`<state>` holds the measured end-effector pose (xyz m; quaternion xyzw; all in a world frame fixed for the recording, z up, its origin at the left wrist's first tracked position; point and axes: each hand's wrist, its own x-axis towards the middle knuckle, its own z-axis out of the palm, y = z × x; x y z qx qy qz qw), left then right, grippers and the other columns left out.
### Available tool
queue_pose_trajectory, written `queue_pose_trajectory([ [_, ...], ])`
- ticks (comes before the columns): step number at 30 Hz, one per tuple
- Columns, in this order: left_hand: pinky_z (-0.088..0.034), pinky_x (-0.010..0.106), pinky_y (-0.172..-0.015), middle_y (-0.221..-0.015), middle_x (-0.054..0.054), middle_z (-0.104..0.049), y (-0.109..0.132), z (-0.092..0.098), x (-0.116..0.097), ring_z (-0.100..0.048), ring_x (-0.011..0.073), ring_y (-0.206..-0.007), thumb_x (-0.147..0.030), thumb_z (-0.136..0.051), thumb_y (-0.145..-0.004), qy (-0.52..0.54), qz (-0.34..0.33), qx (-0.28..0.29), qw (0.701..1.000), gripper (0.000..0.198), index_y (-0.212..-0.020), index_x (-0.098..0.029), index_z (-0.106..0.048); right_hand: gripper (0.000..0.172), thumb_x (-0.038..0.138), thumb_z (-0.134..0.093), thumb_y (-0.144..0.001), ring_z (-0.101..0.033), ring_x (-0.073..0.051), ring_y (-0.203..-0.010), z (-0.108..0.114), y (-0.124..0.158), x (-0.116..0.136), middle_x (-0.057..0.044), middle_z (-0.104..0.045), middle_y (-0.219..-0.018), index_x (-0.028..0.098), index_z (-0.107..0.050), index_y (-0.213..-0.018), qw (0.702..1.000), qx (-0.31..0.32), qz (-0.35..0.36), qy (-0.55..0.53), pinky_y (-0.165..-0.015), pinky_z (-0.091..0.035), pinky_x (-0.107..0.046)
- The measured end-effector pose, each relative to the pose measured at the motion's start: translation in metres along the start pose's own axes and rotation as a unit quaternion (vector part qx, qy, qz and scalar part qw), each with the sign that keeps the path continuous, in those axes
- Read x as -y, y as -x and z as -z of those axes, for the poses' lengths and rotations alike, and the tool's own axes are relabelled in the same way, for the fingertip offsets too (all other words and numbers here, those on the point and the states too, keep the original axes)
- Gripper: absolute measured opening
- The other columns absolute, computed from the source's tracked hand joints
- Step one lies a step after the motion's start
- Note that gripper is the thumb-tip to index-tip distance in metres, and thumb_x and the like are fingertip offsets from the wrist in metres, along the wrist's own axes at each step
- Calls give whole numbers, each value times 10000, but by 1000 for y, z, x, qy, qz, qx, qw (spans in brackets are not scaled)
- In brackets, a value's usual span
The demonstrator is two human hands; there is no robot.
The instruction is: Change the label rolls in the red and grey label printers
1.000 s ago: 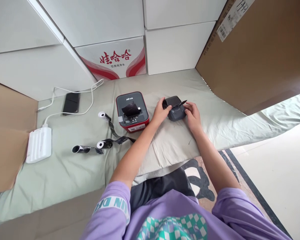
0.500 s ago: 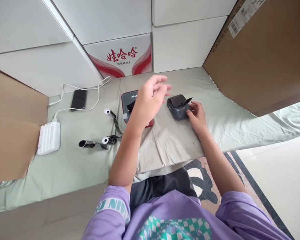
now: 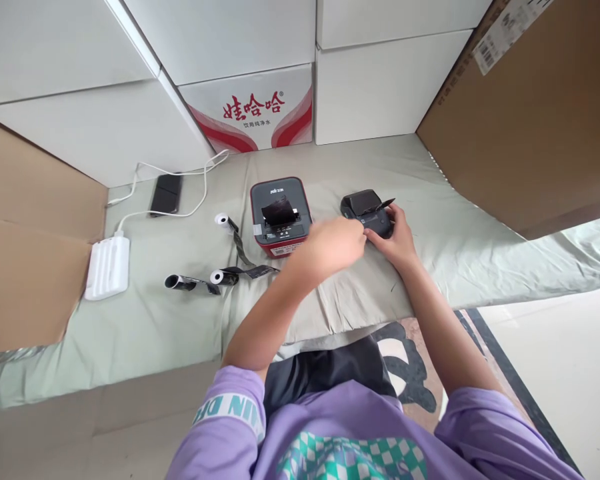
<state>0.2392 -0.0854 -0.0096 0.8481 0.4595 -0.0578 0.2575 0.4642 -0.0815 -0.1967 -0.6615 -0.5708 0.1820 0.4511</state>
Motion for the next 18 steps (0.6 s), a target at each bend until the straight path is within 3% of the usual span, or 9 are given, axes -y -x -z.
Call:
queue_pose_trajectory([
  [3,-515,321,-825,-888,22,-767,41,37,50,-713,245,-919,-385,-576,-995,122,26,-143,982,216,-1089,-270,-732,974,619,-837,-658,-625,-379,-1276,0,1,1,-183,-632,-1398,227,-464,-1468,1000,-7,-8,-22,-1115,-498,-597],
  [6,-470,300,-697,-750,0,-706,57,53,121,-668,225,-785,-434,-731,-859,176,157,-231,944,249,-1031,-258,-694,940,607,-842,-664,-644,-365,-1233,0,1,0,-166,-649,-1361,238,-480,-1449,999,-14,-9,-36,-1093,-515,-589],
  [8,-435,282,-652,-730,15,-712,54,50,159,-673,220,-771,-448,-824,-743,207,239,-159,935,311,-918,-231,-685,928,605,-844,-662,-650,-359,-1217,0,0,-1,-158,-659,-1340,240,-491,-1440,999,-22,-5,-37,-1079,-526,-584],
  [10,-416,262,-633,-820,51,-764,49,44,181,-703,219,-832,-455,-857,-684,255,262,-87,927,347,-876,-214,-698,911,595,-849,-662,-654,-353,-1210,0,0,-2,-151,-668,-1323,245,-501,-1428,999,-28,0,-38,-1062,-539,-575],
  [15,-436,257,-627,-914,78,-817,40,43,191,-739,219,-878,-459,-841,-662,295,226,-49,927,305,-840,-222,-769,801,534,-837,-690,-669,-327,-1174,1,-2,-3,-130,-678,-1293,271,-511,-1374,998,-35,9,-51,-988,-583,-535],
  [18,-453,264,-637,-902,71,-819,34,49,195,-750,225,-889,-415,-839,-654,295,205,-40,932,258,-823,-230,-780,677,493,-801,-717,-683,-297,-1045,6,0,2,-105,-670,-1169,262,-527,-1292,995,-77,17,-53,-888,-610,-514],
])
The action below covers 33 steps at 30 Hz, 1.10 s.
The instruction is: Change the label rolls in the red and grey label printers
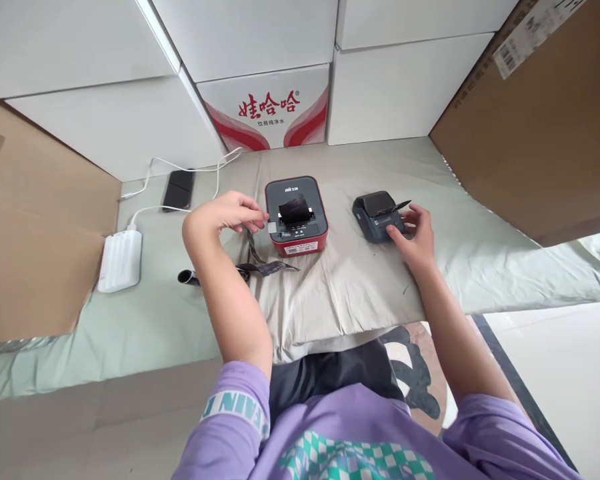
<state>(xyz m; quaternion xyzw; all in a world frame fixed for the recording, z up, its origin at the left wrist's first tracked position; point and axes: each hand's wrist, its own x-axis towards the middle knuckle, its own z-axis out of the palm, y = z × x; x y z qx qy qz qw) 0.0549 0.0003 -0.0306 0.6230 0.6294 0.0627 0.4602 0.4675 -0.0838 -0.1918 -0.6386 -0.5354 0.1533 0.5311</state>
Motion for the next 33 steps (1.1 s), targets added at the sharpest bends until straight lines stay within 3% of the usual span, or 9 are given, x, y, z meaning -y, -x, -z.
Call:
queue_pose_trajectory([
  [3,-460,273,-645,-872,64,-812,-10,2,0,-760,238,-896,-405,-866,-638,6,-17,10,1000,256,-781,-229,-747,380,436,-726,-785,-634,-247,-834,5,6,15,-52,-601,-950,262,-559,-1078,993,-93,65,37,-811,-596,-497],
  [5,-464,284,-653,-812,55,-797,-15,1,1,-764,247,-886,-401,-903,-615,17,-21,13,1000,302,-739,-230,-687,208,401,-680,-827,-589,-240,-762,4,12,32,-35,-557,-841,277,-550,-931,981,-114,135,79,-794,-569,-494],
  [9,-458,297,-667,-754,42,-774,-16,-3,0,-761,250,-879,-404,-936,-624,35,-20,14,999,376,-742,-233,-622,143,331,-624,-894,-576,-247,-716,-14,25,79,-43,-572,-734,290,-535,-789,962,10,256,95,-685,-505,-439],
  [12,-444,300,-663,-745,41,-764,-14,-3,-2,-757,248,-870,-417,-922,-653,40,-20,13,999,369,-727,-229,-613,198,332,-621,-913,-566,-228,-682,-36,22,122,-41,-579,-697,278,-537,-742,947,107,290,89,-647,-472,-409],
  [17,-454,311,-677,-716,37,-747,-14,-2,-4,-753,252,-840,-445,-906,-662,42,-25,7,999,374,-702,-228,-604,258,406,-602,-988,-614,-202,-746,-62,-16,194,-30,-588,-718,240,-606,-790,950,195,244,22,-746,-525,-377],
  [21,-443,293,-659,-740,37,-762,-17,-1,-2,-761,253,-883,-469,-884,-680,34,-22,9,999,373,-696,-230,-598,221,421,-712,-946,-693,-260,-957,-72,-54,223,-22,-612,-776,208,-699,-891,933,304,187,-42,-940,-551,-453],
  [26,-453,290,-665,-783,43,-770,-18,-1,1,-760,248,-904,-466,-867,-702,41,-33,14,998,358,-741,-225,-605,233,405,-639,-974,-697,-316,-1149,-88,-85,208,-1,-600,-848,191,-728,-942,931,333,141,-53,-1063,-481,-596],
  [29,-467,302,-669,-810,47,-768,-15,-1,2,-752,243,-895,-414,-878,-686,48,-40,24,998,351,-797,-223,-606,160,348,-695,-937,-638,-361,-1271,-114,-106,173,-8,-633,-927,206,-716,-1008,942,314,114,-46,-1139,-411,-674],
  [33,-478,303,-651,-861,36,-750,-12,-2,4,-732,232,-888,-342,-909,-631,55,-43,49,996,411,-861,-230,-587,306,369,-785,-870,-596,-363,-1320,-162,-130,121,-41,-706,-1044,260,-680,-1136,937,334,46,-87,-1210,-376,-666],
])
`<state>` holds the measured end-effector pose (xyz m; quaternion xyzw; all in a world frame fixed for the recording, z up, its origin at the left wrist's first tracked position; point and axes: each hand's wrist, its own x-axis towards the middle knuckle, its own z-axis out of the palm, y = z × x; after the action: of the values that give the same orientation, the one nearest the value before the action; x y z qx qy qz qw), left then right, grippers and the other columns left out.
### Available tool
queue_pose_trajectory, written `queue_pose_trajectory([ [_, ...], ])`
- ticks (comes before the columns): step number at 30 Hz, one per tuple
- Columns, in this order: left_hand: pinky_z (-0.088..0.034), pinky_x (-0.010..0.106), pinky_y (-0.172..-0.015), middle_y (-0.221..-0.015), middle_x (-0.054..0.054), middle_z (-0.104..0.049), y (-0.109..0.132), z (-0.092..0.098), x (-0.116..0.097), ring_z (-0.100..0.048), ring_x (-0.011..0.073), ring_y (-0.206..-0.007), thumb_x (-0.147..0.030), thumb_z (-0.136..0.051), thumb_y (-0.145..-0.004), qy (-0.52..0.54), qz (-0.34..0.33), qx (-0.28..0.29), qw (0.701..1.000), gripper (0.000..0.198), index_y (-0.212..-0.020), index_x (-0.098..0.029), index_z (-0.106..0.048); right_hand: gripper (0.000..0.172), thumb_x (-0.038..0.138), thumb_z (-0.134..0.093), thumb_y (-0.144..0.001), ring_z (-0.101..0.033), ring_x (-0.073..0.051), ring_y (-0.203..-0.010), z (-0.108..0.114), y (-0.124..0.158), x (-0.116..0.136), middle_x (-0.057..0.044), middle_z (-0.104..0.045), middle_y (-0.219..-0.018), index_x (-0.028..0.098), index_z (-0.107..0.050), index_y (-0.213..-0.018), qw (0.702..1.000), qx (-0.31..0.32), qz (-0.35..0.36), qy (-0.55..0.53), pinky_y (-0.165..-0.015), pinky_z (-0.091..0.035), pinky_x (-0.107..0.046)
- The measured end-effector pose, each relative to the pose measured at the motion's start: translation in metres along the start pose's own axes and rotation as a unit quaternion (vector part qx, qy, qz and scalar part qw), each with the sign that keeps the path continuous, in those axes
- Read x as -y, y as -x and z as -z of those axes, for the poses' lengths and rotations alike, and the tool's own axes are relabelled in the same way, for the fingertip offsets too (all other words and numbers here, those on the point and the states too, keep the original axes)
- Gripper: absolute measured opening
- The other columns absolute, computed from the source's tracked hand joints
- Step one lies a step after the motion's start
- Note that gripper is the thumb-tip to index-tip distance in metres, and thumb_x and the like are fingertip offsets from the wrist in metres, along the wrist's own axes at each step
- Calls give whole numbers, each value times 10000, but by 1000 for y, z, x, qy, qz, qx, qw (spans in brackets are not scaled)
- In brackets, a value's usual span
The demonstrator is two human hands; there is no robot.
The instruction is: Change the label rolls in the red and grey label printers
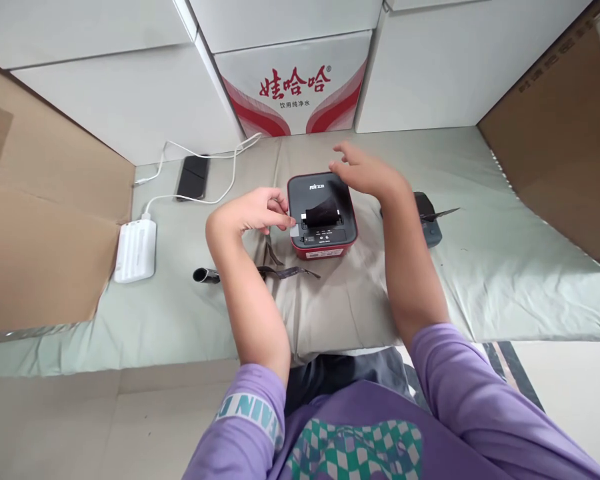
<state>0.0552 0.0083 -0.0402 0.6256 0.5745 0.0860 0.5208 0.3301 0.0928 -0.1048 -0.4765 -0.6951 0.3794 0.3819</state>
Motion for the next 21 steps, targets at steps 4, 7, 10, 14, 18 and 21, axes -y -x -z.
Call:
queue_pose_trajectory([
  [4,-493,287,-611,-887,10,-689,-2,-1,8,-698,205,-855,-334,-938,-596,17,-29,18,999,493,-877,-239,-544,408,573,-772,-859,-644,-319,-1188,-25,-14,-21,-61,-737,-1060,236,-692,-1075,996,16,-72,-53,-1158,-461,-567],
  [7,-501,277,-600,-916,1,-664,-5,0,13,-689,188,-853,-339,-939,-604,31,-43,31,998,511,-880,-240,-520,611,814,-692,-798,-689,-292,-997,-41,-9,-14,-61,-725,-934,231,-696,-981,981,19,-114,-157,-980,-570,-482],
  [10,-513,280,-615,-954,0,-670,-6,1,15,-700,185,-867,-350,-939,-611,34,-45,33,998,517,-884,-241,-514,786,973,-597,-710,-696,-271,-815,-49,-3,-5,-45,-696,-805,243,-699,-983,956,31,-131,-261,-810,-595,-445],
  [14,-520,281,-625,-972,3,-680,-5,0,13,-713,195,-904,-341,-939,-611,20,-27,23,999,514,-887,-240,-518,829,1014,-538,-695,-696,-258,-748,-53,-1,2,-47,-709,-780,244,-695,-957,943,20,-139,-301,-773,-590,-446],
  [18,-516,264,-597,-974,16,-687,-5,-2,16,-712,201,-921,-361,-934,-627,28,-30,34,999,510,-888,-231,-516,798,988,-533,-737,-707,-262,-746,-54,-3,4,-45,-707,-754,240,-695,-963,940,10,-149,-307,-761,-593,-439],
  [21,-520,249,-576,-956,26,-694,-5,-3,19,-714,219,-962,-390,-920,-657,29,-26,47,998,499,-897,-228,-514,773,968,-531,-767,-707,-249,-721,-53,-4,6,-39,-701,-738,238,-693,-963,935,2,-162,-316,-717,-591,-405],
])
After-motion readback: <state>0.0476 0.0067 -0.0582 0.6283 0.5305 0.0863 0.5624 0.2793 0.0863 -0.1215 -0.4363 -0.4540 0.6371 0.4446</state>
